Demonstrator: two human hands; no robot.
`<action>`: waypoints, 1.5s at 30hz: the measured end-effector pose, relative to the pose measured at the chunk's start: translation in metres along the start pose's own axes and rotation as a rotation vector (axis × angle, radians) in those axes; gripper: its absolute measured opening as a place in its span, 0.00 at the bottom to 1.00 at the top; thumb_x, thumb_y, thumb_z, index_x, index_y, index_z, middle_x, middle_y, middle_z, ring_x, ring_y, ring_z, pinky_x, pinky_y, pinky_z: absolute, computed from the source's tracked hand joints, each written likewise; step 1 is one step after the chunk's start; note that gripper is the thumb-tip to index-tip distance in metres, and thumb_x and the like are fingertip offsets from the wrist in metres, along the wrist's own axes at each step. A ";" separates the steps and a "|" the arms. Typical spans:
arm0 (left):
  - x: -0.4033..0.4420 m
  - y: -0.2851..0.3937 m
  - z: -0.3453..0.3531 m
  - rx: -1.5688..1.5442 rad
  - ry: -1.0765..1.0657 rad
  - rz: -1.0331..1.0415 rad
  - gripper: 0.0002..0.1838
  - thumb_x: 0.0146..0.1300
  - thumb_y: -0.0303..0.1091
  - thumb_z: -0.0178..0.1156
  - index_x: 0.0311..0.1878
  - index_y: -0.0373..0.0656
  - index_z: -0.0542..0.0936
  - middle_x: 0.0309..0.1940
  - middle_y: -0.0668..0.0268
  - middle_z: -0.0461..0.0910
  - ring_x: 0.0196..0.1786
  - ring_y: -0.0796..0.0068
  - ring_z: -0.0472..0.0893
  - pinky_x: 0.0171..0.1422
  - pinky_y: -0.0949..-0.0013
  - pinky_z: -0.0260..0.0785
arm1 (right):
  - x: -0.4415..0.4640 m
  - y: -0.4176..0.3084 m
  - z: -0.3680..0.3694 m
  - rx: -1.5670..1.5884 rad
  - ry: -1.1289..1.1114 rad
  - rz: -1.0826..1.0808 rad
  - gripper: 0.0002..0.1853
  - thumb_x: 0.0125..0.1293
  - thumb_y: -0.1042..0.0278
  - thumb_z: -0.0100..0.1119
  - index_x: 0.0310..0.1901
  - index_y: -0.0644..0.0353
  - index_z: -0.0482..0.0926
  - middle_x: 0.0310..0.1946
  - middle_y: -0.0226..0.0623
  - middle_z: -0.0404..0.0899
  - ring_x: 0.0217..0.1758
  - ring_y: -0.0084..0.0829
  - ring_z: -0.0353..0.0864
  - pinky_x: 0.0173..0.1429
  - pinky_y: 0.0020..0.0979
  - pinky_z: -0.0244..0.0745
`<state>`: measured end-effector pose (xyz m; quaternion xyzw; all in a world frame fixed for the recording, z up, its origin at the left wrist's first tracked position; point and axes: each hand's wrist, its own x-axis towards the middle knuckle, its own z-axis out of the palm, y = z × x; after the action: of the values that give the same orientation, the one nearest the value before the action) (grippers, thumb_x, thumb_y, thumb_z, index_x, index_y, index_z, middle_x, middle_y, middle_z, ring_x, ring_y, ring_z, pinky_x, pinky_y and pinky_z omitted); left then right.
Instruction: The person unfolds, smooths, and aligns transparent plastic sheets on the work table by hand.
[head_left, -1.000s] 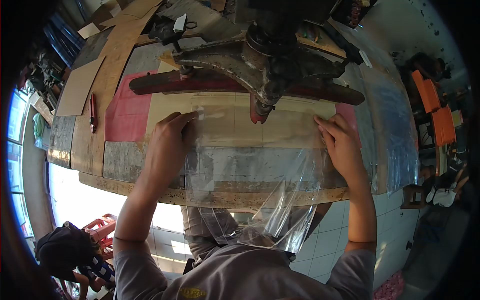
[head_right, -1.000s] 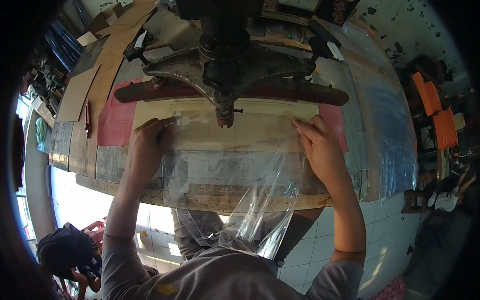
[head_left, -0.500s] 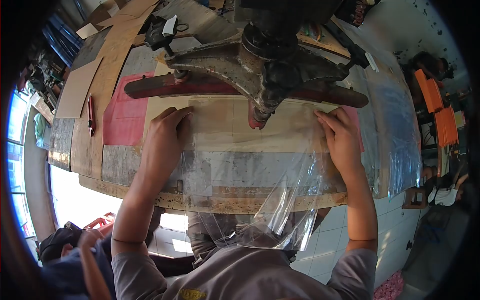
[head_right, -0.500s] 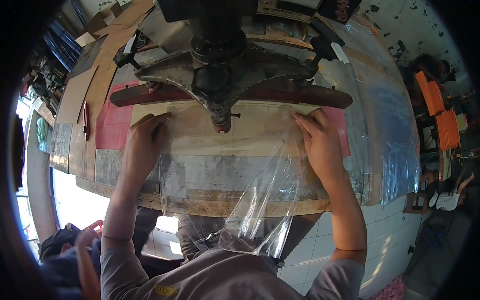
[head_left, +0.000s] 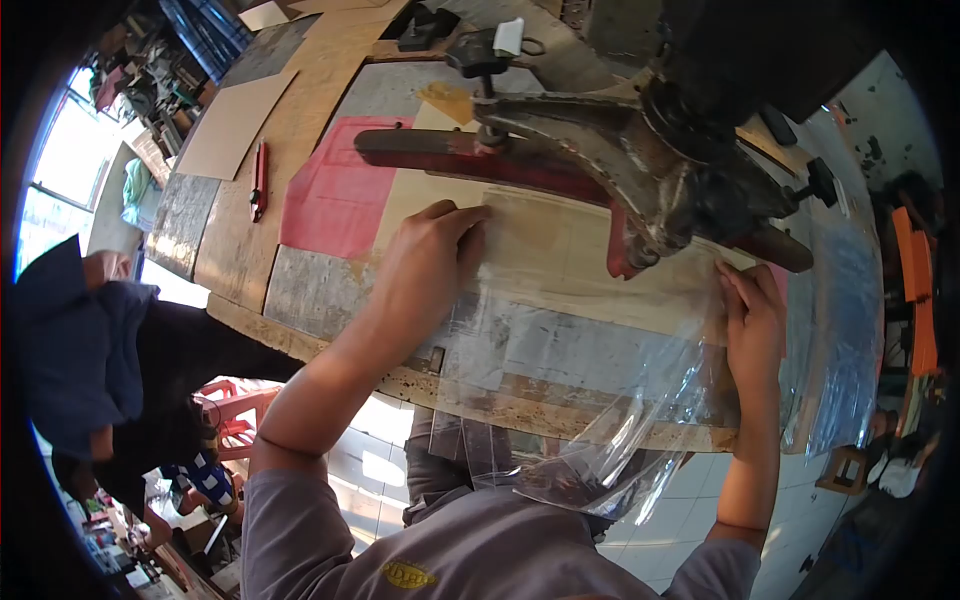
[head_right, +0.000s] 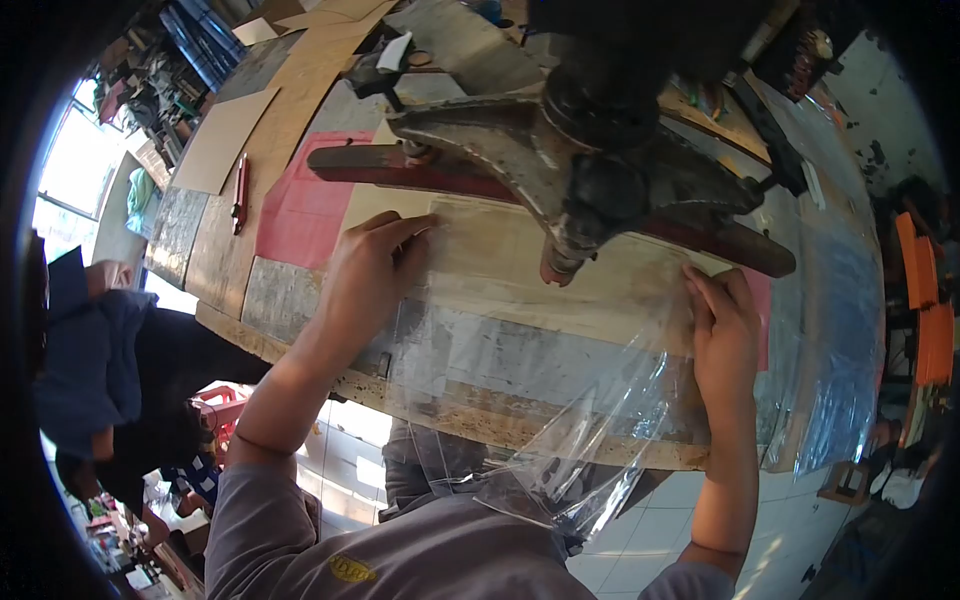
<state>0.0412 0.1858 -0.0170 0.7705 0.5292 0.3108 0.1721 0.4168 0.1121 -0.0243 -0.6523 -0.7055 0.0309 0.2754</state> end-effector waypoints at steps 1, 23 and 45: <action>0.000 0.000 0.000 -0.005 0.000 0.001 0.12 0.70 0.28 0.65 0.54 0.36 0.88 0.35 0.52 0.84 0.31 0.54 0.82 0.41 0.57 0.74 | 0.000 0.000 0.000 -0.001 -0.002 -0.001 0.17 0.69 0.83 0.63 0.57 0.59 0.88 0.41 0.41 0.81 0.41 0.38 0.86 0.46 0.38 0.79; -0.001 -0.005 0.004 -0.020 0.002 0.019 0.12 0.71 0.26 0.63 0.53 0.31 0.87 0.37 0.47 0.84 0.37 0.45 0.85 0.45 0.54 0.76 | -0.001 -0.002 0.001 -0.098 0.015 -0.052 0.16 0.71 0.82 0.63 0.57 0.60 0.87 0.47 0.42 0.81 0.50 0.42 0.85 0.54 0.40 0.79; 0.000 -0.011 0.010 0.050 0.008 0.033 0.14 0.70 0.32 0.63 0.54 0.37 0.88 0.40 0.47 0.86 0.43 0.43 0.86 0.51 0.51 0.77 | -0.005 0.000 0.001 -0.102 0.082 -0.063 0.11 0.73 0.74 0.65 0.54 0.59 0.89 0.41 0.43 0.79 0.43 0.45 0.84 0.46 0.44 0.77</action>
<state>0.0400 0.1902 -0.0313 0.7820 0.5246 0.3036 0.1454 0.4164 0.1075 -0.0276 -0.6437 -0.7144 -0.0405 0.2713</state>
